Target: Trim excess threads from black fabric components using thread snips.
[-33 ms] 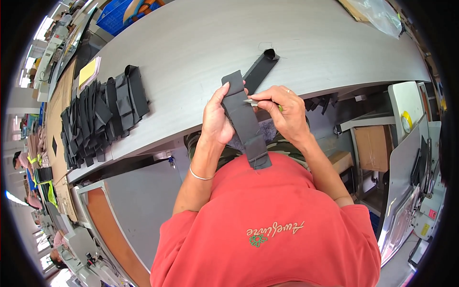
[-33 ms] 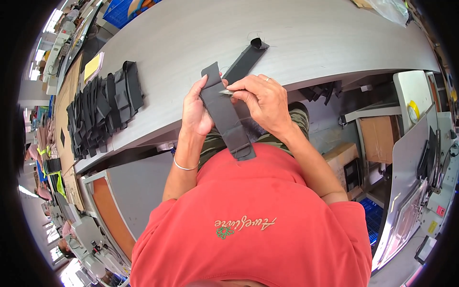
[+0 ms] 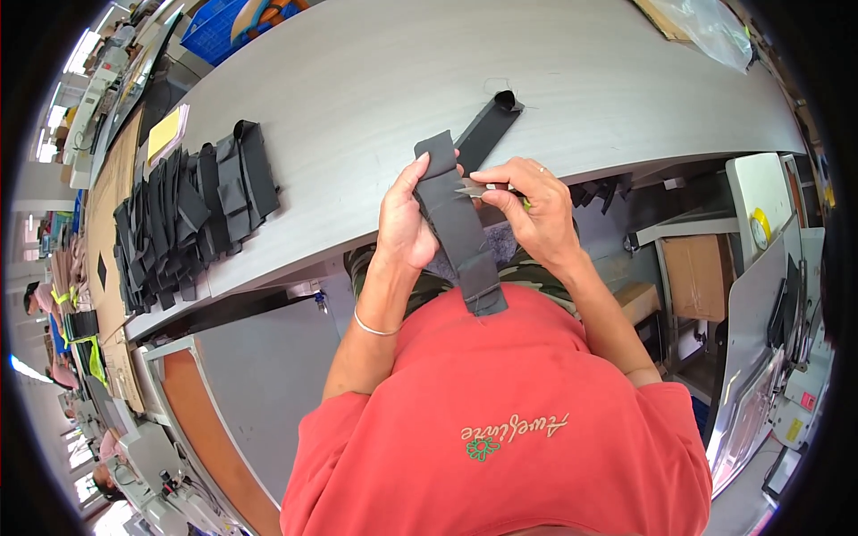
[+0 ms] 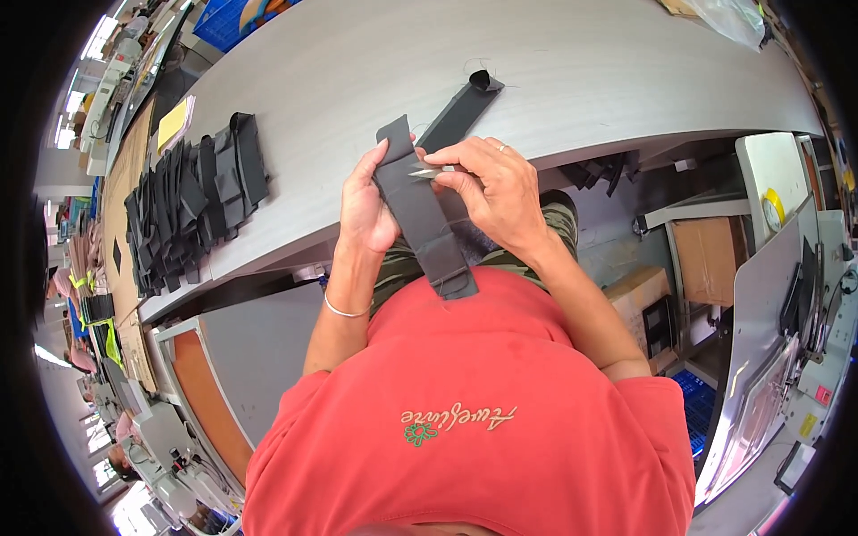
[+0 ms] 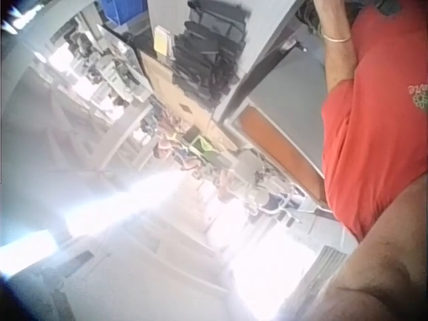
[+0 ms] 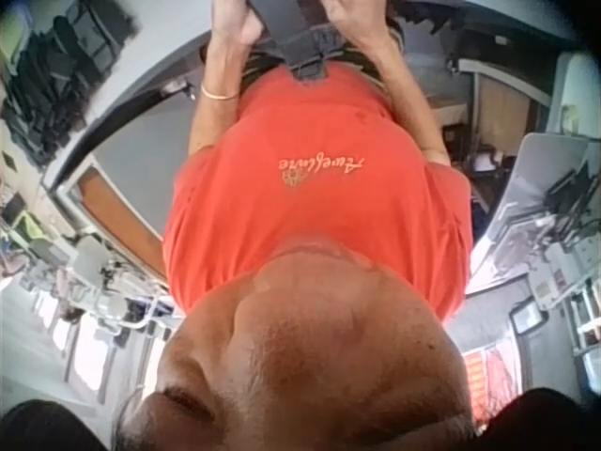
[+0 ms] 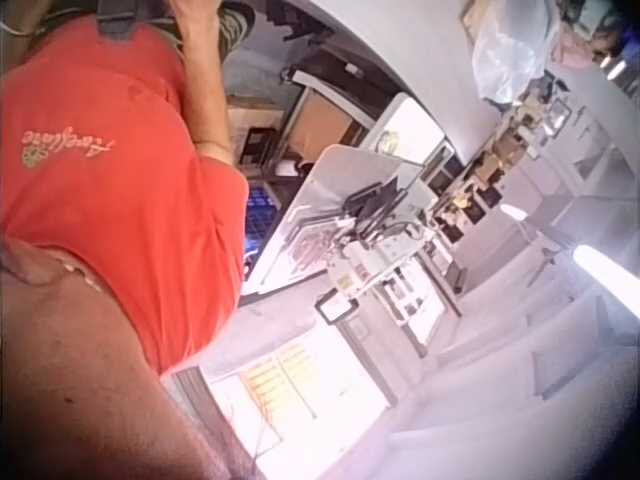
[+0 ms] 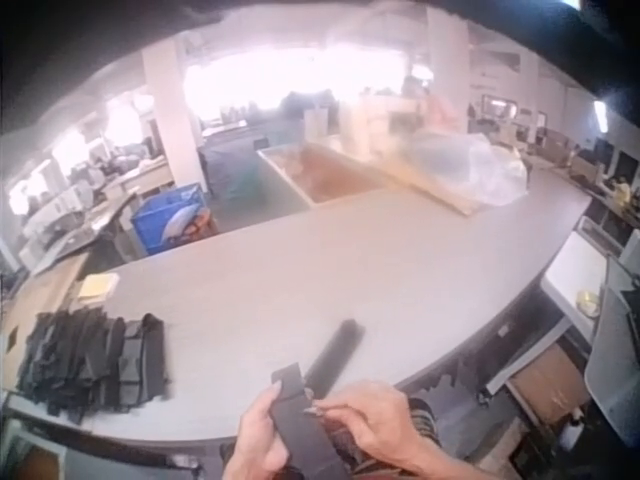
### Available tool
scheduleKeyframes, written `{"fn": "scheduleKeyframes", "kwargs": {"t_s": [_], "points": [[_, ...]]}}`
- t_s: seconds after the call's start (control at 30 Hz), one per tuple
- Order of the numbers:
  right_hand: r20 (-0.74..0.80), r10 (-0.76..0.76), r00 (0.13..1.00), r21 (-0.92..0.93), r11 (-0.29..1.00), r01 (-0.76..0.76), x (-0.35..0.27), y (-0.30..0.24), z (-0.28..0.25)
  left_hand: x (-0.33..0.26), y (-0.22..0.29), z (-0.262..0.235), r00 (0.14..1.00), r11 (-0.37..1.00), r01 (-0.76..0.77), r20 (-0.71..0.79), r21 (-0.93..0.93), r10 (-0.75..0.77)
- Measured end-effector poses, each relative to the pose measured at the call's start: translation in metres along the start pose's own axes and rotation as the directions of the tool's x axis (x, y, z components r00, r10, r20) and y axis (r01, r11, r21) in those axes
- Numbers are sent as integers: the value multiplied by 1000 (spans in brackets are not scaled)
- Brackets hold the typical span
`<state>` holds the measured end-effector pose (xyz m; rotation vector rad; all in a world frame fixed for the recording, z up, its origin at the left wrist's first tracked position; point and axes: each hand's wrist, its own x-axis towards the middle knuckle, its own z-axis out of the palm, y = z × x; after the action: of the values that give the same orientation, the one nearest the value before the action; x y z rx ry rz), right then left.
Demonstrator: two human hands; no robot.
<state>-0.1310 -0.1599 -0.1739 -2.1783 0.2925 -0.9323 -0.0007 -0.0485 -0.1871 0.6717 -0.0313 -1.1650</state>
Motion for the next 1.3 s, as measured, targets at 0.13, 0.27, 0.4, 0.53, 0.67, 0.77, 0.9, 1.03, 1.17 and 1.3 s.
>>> {"fn": "scheduleKeyframes", "kwargs": {"t_s": [0.13, 0.27, 0.4, 0.53, 0.67, 0.77, 0.9, 1.03, 1.17, 1.3], "points": [[25, 36, 999, -25, 999, -35, -3, -11, -2, 0, 1, -3, 999, 997, 27, 31, -72, -25], [86, -36, 996, -115, 992, 46, -7, -10, 3, 1, -1, -2, 998, 997, 23, 68, -74, -18], [46, -63, 997, -94, 993, 67, -9, -8, 9, 4, -2, -3, 999, 995, 36, 40, -93, -32], [40, -44, 998, -97, 994, 48, -11, -11, 10, 5, -3, -1, 998, 995, 28, 54, -98, -22], [11, -80, 997, -196, 977, 80, -9, -13, 10, 6, -3, -1, 1000, 995, -9, 11, -102, 10], [-39, -39, 998, -201, 979, 30, -13, -12, 16, 4, -4, -3, 999, 992, 10, 52, -124, -3], [-47, -61, 997, -216, 975, 49, -16, -14, 17, 6, -7, -4, 999, 994, -7, 34, -109, 11], [-48, -76, 996, -207, 976, 65, -20, -17, 19, 3, -6, -2, 1000, 995, -28, 11, -91, 29], [-82, -27, 996, -197, 980, 10, -20, -19, 22, 1, -9, 2, 999, 997, -35, -16, -74, 34], [-83, -24, 996, -195, 981, 7, -19, -17, 25, 2, -7, 6, 998, 999, -41, -55, -36, 39]]}}
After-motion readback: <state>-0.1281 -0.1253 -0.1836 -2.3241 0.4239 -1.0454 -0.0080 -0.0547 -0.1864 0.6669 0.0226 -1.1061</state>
